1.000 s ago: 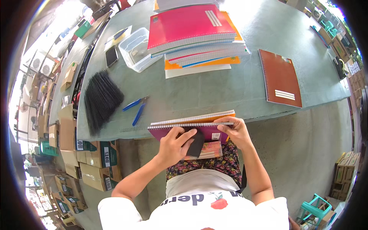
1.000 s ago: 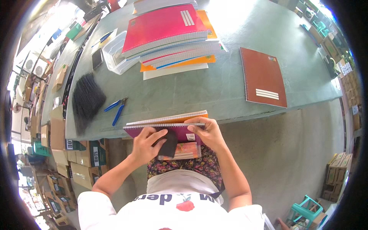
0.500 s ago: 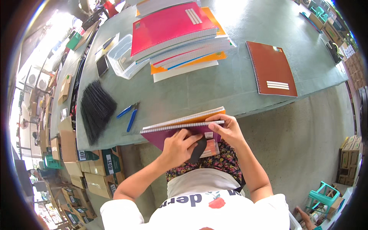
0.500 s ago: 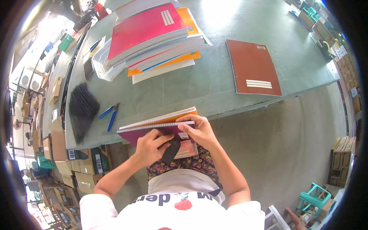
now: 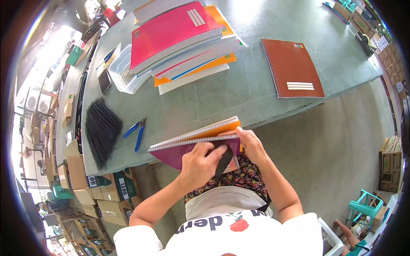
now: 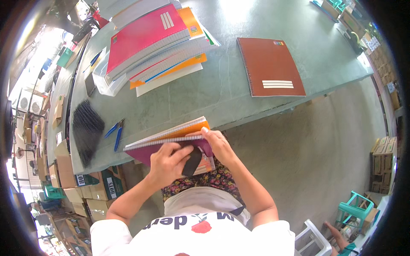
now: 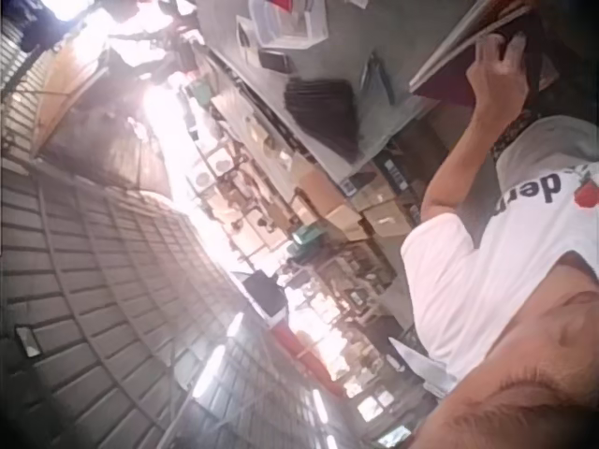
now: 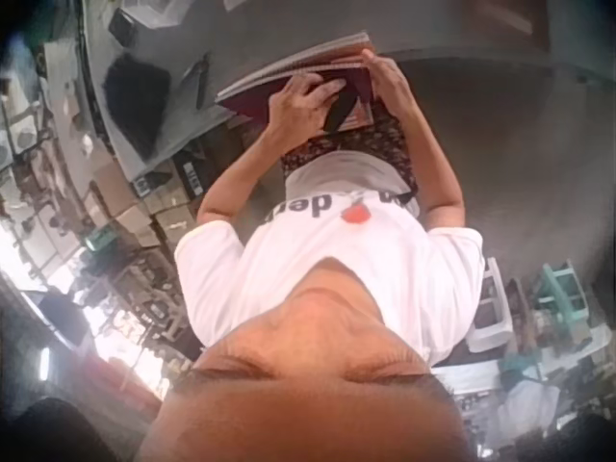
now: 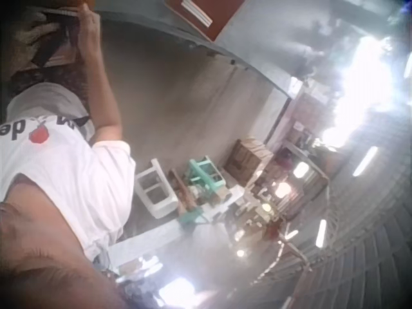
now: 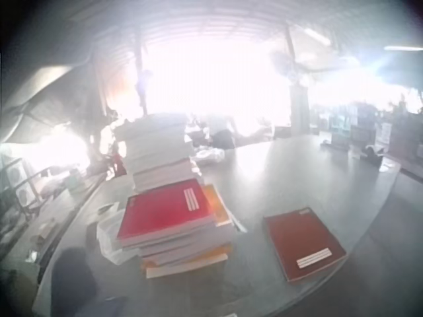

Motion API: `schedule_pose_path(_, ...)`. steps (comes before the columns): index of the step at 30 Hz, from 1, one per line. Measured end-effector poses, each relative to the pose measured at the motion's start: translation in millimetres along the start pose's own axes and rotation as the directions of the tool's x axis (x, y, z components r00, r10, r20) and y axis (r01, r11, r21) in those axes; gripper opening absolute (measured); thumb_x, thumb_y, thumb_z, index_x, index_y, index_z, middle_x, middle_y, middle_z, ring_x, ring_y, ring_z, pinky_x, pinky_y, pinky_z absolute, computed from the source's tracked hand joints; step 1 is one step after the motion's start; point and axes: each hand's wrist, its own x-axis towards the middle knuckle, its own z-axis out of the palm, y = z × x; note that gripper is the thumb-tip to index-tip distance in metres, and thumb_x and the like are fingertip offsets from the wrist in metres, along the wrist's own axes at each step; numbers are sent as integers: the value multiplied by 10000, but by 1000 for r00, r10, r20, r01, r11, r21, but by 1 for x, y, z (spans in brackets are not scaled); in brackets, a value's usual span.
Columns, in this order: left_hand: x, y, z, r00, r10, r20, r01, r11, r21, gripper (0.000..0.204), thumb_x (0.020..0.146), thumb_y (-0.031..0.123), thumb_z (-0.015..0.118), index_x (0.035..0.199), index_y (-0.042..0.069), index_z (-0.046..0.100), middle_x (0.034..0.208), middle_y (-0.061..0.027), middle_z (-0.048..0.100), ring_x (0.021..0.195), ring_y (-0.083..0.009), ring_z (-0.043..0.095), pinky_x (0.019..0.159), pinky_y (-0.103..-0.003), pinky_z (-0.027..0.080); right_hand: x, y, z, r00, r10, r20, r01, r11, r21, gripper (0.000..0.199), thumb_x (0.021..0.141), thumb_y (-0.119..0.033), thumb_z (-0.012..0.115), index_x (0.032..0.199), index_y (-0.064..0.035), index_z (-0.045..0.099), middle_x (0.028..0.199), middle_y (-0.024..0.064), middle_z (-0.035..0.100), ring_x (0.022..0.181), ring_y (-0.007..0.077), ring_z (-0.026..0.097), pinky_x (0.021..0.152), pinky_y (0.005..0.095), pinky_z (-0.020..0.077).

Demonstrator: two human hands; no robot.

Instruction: The person assembles spiral notebooks by aligning a cover with a stack of pages, inserting a plastic spiral coil through the holes, and using pliers to secure the ends of the coil.

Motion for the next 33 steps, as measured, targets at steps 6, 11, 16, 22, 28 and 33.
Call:
schedule_pose_path(6, 21, 0, -9, 993, -106, -41, 98, 982, -158, 341, 711, 27, 707, 1036, 112, 652, 877, -76, 630, 727, -240, 588, 651, -315, 483, -3, 6, 0, 1000, 5, -18, -6, 998, -54, 528, 989, -376, 330, 1096, 68, 595, 999, 94, 636, 883, 130, 583, 831, 264, 453)
schedule_pose_path(11, 66, -82, -34, 843, -462, -277, 367, 868, -334, 302, 771, 52, 657, 1069, 95, 642, 881, -122, 616, 776, -254, 588, 752, -333, 468, -1, 17, -1, 988, -100, 121, 117, 983, -143, 374, 923, -313, 540, 1103, 6, 611, 948, 76, 651, 868, 105, 584, 769, 256, 477)
schedule_pose_path(16, 74, -67, -36, 931, 77, -355, 41, 949, 313, 253, 744, 6, 586, 988, 39, 644, 868, -124, 610, 816, -293, 570, 763, -364, 458, 3, 16, 10, 959, -283, -2, 272, 923, -271, 250, 863, -125, 627, 1070, 13, 609, 955, 69, 665, 877, 111, 593, 802, 270, 478)
schedule_pose_path(22, 45, -3, 16, 985, 171, 29, -166, 976, -139, 232, 707, 8, 576, 931, -1, 632, 833, -149, 602, 817, -307, 573, 743, -402, 476, -2, 30, -1, 987, -143, -68, 103, 906, -410, 176, 777, 16, 599, 951, 30, 616, 813, 67, 669, 756, 100, 582, 700, 260, 484)
schedule_pose_path(28, 45, -3, 17, 978, 112, 177, -63, 963, -262, 190, 752, 88, 615, 910, -17, 629, 819, -148, 607, 800, -306, 583, 745, -387, 481, -11, 18, 1, 989, -120, -89, 49, 825, -563, 122, 753, -20, 568, 864, 10, 607, 685, 91, 633, 631, 100, 536, 630, 290, 477)
schedule_pose_path(33, 42, -14, 14, 976, 149, 159, -87, 937, -339, 123, 742, 83, 593, 826, -5, 615, 756, -143, 587, 776, -311, 580, 733, -388, 472, -9, 10, 17, 993, -83, -84, -7, 671, -741, 104, 749, -13, 555, 845, 14, 586, 675, 165, 606, 584, 249, 588, 584, 324, 470)
